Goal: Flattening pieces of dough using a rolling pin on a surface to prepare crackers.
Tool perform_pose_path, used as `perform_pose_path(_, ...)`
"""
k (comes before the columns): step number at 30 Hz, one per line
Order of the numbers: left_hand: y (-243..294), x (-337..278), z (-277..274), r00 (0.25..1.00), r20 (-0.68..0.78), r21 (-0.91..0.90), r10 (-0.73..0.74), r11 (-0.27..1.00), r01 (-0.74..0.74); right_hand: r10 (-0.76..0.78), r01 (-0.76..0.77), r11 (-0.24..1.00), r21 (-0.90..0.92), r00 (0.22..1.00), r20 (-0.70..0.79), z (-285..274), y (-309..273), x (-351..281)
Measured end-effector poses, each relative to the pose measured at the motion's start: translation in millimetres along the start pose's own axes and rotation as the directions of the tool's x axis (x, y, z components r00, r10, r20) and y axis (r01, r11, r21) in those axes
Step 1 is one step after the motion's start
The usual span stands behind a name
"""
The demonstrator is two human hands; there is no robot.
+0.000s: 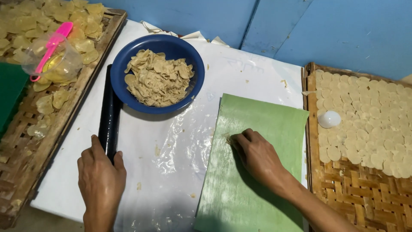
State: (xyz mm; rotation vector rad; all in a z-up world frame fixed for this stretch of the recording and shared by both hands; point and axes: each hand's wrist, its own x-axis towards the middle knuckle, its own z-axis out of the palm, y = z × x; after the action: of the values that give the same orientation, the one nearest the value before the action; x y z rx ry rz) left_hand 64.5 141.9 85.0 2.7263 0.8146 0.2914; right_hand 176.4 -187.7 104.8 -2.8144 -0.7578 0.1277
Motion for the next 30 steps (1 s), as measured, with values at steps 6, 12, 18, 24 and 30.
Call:
perform_pose_path(6, -4.2, -22.1, -6.4, 0.967, 0.158, -0.234, -0.201, 0.944, 0.235, -0.301, 0.312, 0.948, 0.063, 0.943, -0.144, -24.7, 4.4, 1.7)
perform_pose_path(12, -22.4, -80.4, 19.6, 0.966, 0.017, -0.364, -0.258, 0.898, 0.247, -0.285, 0.299, 0.948, 0.113, 0.950, -0.127, -2.7, 39.4, -1.7)
perform_pose_path(18, -58.9, -118.6, 69.8, 0.991, 0.083, -0.765, -0.100, 0.631, 0.128, -0.201, 0.200, 0.980, -0.023, 0.978, -0.053, 16.4, 1.6, 3.6)
perform_pose_path(24, -26.9, -131.4, 58.7, 0.998, 0.062, -0.864, 0.026, 0.503, 0.040, -0.436, 0.431, 0.896, -0.107, 0.900, -0.029, 21.5, 10.8, 3.0)
perform_pose_path(30, 39.5, -132.0, 17.1, 1.000, -0.009, -0.733, -0.009, 0.680, 0.000, -0.451, 0.431, 0.892, -0.136, 0.868, -0.206, 29.2, 25.6, -18.7)
